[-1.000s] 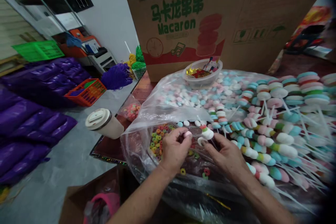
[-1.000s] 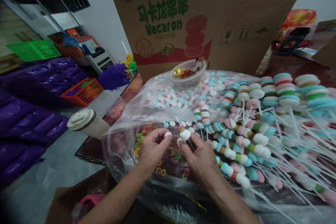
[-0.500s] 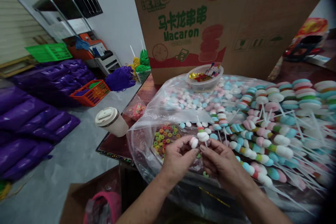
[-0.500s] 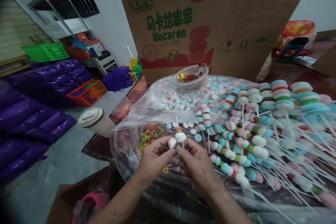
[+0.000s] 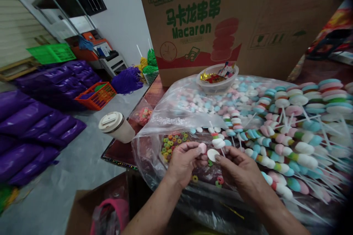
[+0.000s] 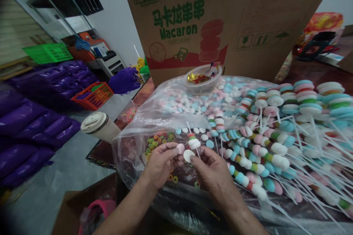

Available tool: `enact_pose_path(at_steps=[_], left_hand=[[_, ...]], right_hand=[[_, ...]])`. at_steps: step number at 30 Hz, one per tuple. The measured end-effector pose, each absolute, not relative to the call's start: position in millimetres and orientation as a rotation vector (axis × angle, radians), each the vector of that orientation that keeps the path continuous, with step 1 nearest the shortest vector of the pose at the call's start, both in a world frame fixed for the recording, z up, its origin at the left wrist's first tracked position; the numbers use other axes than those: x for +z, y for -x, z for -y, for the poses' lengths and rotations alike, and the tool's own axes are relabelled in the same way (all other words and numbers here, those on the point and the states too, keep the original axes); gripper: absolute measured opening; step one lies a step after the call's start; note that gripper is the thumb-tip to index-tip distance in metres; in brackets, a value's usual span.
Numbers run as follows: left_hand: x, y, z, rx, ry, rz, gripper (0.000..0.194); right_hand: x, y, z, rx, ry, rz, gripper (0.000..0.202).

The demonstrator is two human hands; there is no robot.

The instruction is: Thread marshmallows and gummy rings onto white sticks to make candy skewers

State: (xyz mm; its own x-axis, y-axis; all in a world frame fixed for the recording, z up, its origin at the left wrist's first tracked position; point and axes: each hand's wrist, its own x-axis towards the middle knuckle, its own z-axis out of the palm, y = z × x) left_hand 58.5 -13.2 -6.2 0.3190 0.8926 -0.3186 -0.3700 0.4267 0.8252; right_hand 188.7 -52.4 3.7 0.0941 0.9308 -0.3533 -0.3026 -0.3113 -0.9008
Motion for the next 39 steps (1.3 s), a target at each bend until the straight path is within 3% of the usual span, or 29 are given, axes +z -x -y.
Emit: enact_pose_path(at_steps=[12, 17, 21, 28, 33, 39], left_hand=[[-8, -62, 22, 0.932, -0.817, -0.87, 0.032], [-9, -58, 14, 1.079, -0.761, -1.008, 0.028], [-8, -60, 13, 1.127, -0.868, -1.148, 0.023], [-19, -62, 20, 1.107, -1.241, -1.26, 0.014], [-29, -56, 26, 1.169, -1.681, -1.29, 0.021], [-35, -56, 30, 1.208, -1.68, -1.306, 0.023]], right_hand=[[1, -184, 55, 1.335, 1.36, 0.927, 0.034], [1, -209, 89, 0.815, 1.574, 1.591, 0.021], [-9, -218, 106, 0.405, 1.641, 1.913, 0.023], [-12, -213, 102, 0.118, 1.83, 2.127, 0.02], [-3, -207, 103, -0.089, 1.868, 2.153, 0.013], [-2, -194, 105, -0.163, 1.803, 2.114, 0.014]])
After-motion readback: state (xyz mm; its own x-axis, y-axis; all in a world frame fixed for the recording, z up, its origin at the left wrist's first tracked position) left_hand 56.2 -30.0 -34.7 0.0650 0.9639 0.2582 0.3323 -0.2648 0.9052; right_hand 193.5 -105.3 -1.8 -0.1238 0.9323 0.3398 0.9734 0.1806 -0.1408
